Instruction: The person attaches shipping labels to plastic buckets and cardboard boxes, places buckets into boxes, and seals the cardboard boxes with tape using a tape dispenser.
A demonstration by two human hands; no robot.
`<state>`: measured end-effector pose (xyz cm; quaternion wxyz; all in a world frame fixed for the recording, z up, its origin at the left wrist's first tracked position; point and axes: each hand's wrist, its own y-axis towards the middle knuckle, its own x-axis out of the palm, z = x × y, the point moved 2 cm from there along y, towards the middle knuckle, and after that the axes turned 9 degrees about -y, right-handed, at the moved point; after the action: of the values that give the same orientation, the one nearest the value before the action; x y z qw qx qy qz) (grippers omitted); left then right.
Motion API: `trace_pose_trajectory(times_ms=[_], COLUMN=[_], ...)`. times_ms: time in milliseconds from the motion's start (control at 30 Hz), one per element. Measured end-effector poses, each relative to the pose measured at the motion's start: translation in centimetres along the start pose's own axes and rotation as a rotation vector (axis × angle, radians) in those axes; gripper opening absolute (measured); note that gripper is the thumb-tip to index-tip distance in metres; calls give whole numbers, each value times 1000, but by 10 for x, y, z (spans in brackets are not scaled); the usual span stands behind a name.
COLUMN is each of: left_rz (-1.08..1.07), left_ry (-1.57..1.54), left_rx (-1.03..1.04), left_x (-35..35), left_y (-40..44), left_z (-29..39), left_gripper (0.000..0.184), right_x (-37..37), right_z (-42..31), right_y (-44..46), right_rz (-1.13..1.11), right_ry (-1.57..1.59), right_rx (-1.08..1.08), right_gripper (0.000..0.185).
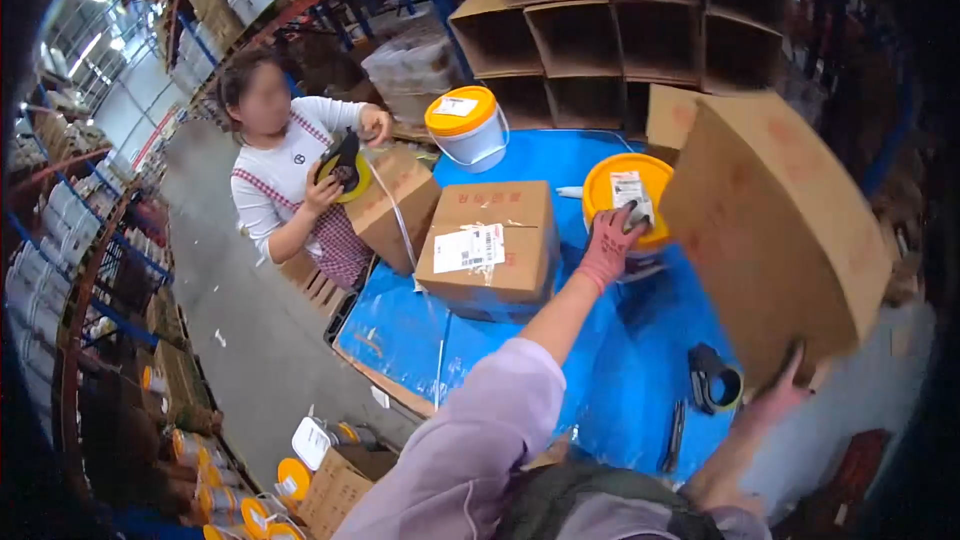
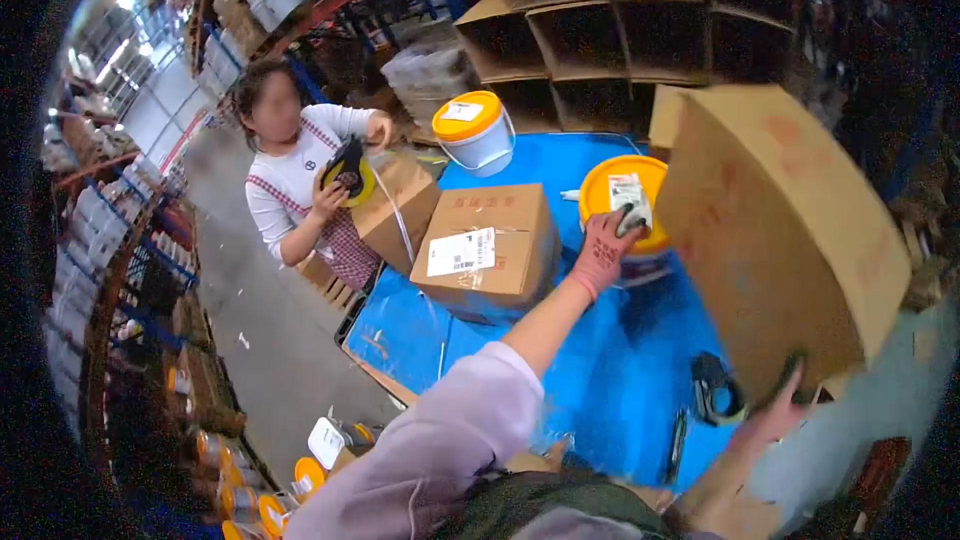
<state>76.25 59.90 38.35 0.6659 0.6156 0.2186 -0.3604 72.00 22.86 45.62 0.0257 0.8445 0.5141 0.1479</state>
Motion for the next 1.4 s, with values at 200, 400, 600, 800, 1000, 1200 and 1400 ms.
trace_pose_trajectory(times_ms=[200,400,600,800,1000,1200,1400], left_rz=[-157,-117,-125,-207,33,-42,-207], left_ry=[208,71,-204,-695,-425,-350,-308], left_rx=[27,-39,101,-39,-196,-84,-110], left_x=[-9,-72,-175,-262,-277,-263,-227], left_y=[-1,-50,-176,-223,-210,-210,-177], left_z=[19,75,112,131,115,118,138], left_gripper=[48,48,56,76,85,85,76], right_x=[-228,-321,-331,-226,-174,-188,-215], right_z=[-95,-114,-153,-161,-170,-181,-177], right_y=[-69,-135,-137,-145,-167,-180,-184], right_rz=[-165,256,38,43,-124,-123,-48], right_ry=[-988,-412,-973,-134,372,440,232], right_rx=[-528,39,-764,-398,-73,-7,-154], right_gripper=[57,54,50,49,46,45,46])
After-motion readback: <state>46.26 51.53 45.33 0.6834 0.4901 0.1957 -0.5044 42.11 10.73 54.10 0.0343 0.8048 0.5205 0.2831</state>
